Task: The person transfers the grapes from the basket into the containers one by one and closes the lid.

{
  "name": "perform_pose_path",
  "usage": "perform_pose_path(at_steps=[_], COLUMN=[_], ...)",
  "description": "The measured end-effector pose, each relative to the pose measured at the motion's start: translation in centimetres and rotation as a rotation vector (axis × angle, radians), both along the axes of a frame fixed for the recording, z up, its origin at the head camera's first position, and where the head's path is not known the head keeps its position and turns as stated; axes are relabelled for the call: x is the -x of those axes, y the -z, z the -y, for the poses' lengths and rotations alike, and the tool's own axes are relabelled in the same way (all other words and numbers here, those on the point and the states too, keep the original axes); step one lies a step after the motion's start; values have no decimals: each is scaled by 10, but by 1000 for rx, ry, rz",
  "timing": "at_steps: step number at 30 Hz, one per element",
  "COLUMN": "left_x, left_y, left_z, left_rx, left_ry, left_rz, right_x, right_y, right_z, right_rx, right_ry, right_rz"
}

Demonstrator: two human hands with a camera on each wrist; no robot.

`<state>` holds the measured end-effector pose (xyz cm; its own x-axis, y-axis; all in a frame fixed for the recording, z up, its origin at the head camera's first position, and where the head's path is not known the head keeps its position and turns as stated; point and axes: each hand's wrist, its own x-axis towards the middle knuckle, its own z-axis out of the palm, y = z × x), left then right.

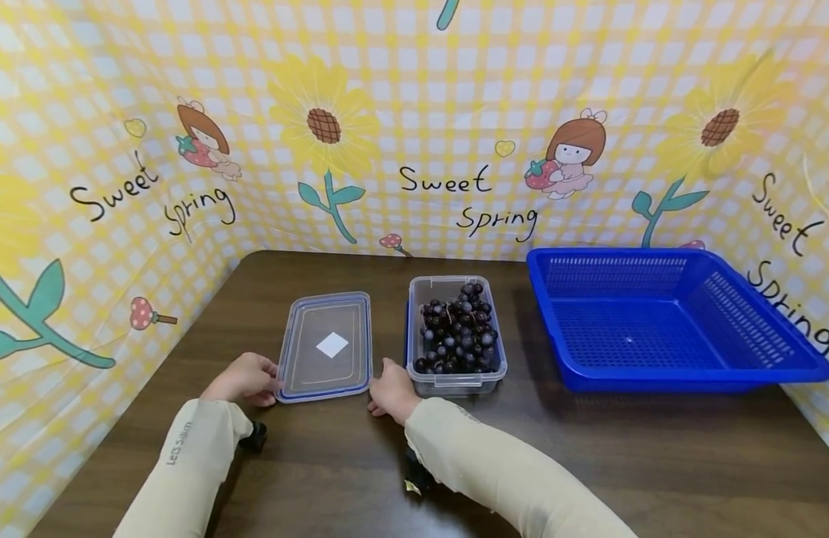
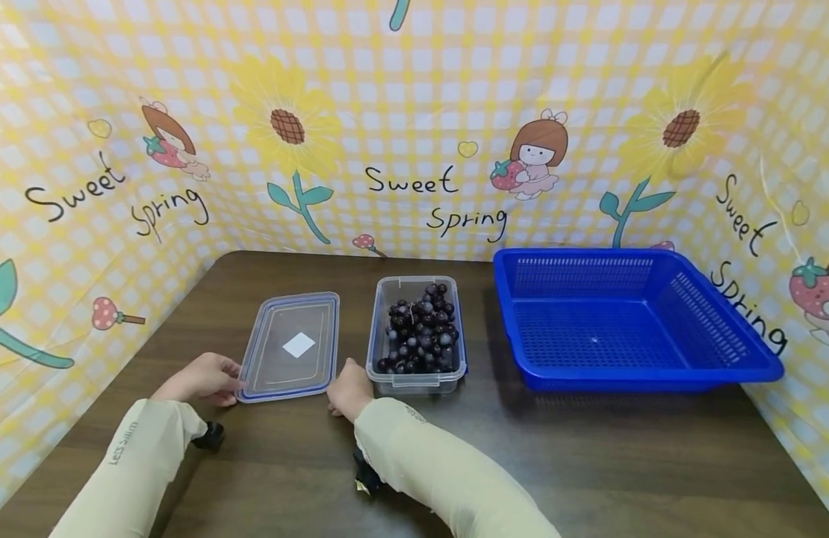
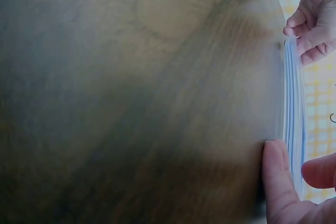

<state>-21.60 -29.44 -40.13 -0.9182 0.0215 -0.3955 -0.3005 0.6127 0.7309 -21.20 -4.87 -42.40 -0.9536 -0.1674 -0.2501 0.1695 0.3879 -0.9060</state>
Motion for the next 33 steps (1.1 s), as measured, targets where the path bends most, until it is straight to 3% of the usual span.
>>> perform_pose_path(at_steps=[5,10,19,23,28,33], left_x=[-5,-10,-12,-18,-21,-14], left_y=[3,0,-23,-32,-42,-51], left_z=[3,3,6,6,-9,-36], left_rx=[-108,-143,-222,-263,-290,-292], left_ry=[1,27,121,128,120,128], left_rz=[64,71,-16,-37,-95,-159], right_x=[-4,-6,-2,-3,3,11], right_y=[2,-1,-26,-41,-53,-57], right_z=[-2,-1,-3,-8,-27,-54], right_rx=[71,161,159,163,124,99], right_ry=[-10,-11,-59,-87,-129,-160], right_rz=[50,124,84,62,-9,-61])
